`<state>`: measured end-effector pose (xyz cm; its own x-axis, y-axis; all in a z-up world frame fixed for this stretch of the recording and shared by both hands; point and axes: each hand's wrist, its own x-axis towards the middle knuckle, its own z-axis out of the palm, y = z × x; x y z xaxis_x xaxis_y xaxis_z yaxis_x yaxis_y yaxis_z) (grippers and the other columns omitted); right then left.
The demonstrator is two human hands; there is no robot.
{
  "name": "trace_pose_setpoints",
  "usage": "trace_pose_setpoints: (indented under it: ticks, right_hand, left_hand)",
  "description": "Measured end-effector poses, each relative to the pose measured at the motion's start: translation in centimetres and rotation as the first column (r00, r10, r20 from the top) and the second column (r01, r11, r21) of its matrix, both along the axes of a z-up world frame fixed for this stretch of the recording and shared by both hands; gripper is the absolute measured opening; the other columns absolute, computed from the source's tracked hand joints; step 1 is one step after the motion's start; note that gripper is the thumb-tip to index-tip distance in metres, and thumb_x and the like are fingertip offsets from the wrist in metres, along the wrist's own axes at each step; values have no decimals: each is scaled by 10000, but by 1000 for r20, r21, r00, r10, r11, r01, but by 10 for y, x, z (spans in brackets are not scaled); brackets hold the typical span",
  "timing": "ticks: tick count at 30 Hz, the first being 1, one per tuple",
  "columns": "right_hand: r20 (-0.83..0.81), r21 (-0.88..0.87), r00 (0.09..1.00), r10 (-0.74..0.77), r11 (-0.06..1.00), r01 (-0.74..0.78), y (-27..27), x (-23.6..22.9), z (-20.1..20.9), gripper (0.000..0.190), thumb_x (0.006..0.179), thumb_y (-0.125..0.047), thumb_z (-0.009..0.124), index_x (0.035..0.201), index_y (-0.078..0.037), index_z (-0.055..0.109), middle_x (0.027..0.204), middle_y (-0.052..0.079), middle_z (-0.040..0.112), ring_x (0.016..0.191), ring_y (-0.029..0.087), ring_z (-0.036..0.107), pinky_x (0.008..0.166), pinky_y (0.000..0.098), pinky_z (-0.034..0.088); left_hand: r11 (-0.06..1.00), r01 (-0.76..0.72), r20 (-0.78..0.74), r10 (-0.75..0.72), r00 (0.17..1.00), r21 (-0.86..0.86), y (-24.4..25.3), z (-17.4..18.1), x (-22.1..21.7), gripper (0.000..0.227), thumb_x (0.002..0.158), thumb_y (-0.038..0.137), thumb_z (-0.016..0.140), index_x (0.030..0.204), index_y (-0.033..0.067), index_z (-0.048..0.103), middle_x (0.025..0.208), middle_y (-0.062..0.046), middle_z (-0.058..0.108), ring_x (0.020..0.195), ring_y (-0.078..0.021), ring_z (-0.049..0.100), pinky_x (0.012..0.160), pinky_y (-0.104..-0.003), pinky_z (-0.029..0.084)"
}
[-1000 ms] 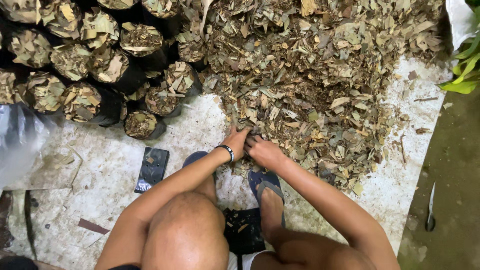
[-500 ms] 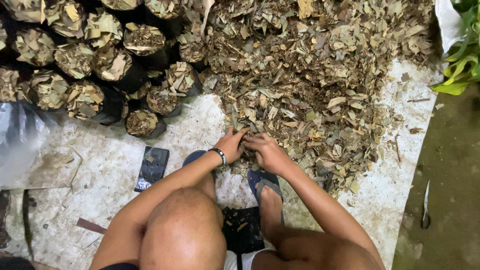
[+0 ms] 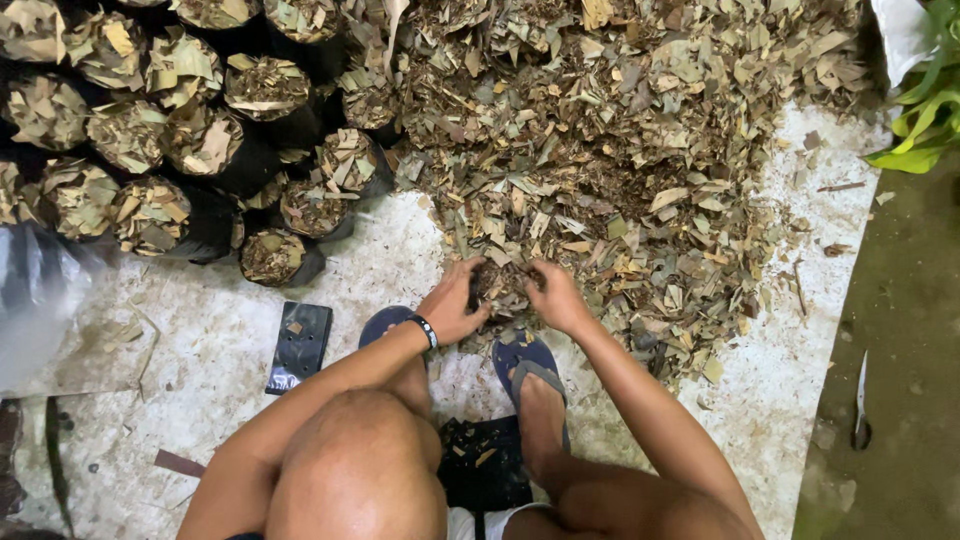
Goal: The person sits on the floor and fills small black plastic pots with wood chips from a large pile. They scoop chips by hand, pack them into each pot, and place the filled pots in a row to the left.
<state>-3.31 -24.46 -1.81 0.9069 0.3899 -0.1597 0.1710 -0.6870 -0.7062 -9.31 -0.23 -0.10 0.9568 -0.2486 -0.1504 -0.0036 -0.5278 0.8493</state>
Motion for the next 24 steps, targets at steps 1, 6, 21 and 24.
trace_pose_setpoints:
  ticks: [1, 6, 21, 24]
  right_hand:
    - [-63, 21, 998, 13, 1000, -12, -2, 1, 0, 361, 921, -141, 705, 1246, 9, 662, 1216, 251, 701, 1114, 342, 669, 988, 433, 505]
    - [-208, -36, 976, 59, 997, -68, 3, 6, 26, 307, 925, -198, 680, 1193, -51, 707, 1215, 169, 713, 1078, 315, 689, 957, 404, 540]
    - [-347, -42, 932, -102, 995, 93, 9, 3, 44, 226, 979, -142, 616, 1157, -37, 708, 893, 146, 759, 760, 215, 715, 730, 373, 580]
    - [-252, -123, 968, -9, 992, -23, 9, 14, 39, 219, 900, -129, 713, 1086, -17, 741, 1007, 148, 719, 814, 221, 675, 745, 365, 579]
  left_hand:
    - [999, -34, -35, 33, 999, -40, 0, -3, -2, 738, 938, 287, 690, 1499, 27, 287, 1352, -274, 513, 1270, -429, 541, 1113, -463, 425]
    - [981, -193, -53, 191, 980, -35, 4, -31, 22, 639, 1006, 325, 663, 1511, 23, 414, 1326, -285, 596, 1229, -424, 570, 1068, -464, 441]
    - [951, 149, 446, -261, 856, 271, -6, 5, 24, 385, 945, 269, 662, 1259, 53, 712, 1080, -74, 709, 1039, -252, 621, 957, -471, 418]
    - [900, 212, 366, -357, 859, 381, -11, 14, 24, 313, 952, 298, 665, 1160, 72, 727, 1091, -87, 691, 1069, -258, 609, 941, -448, 423]
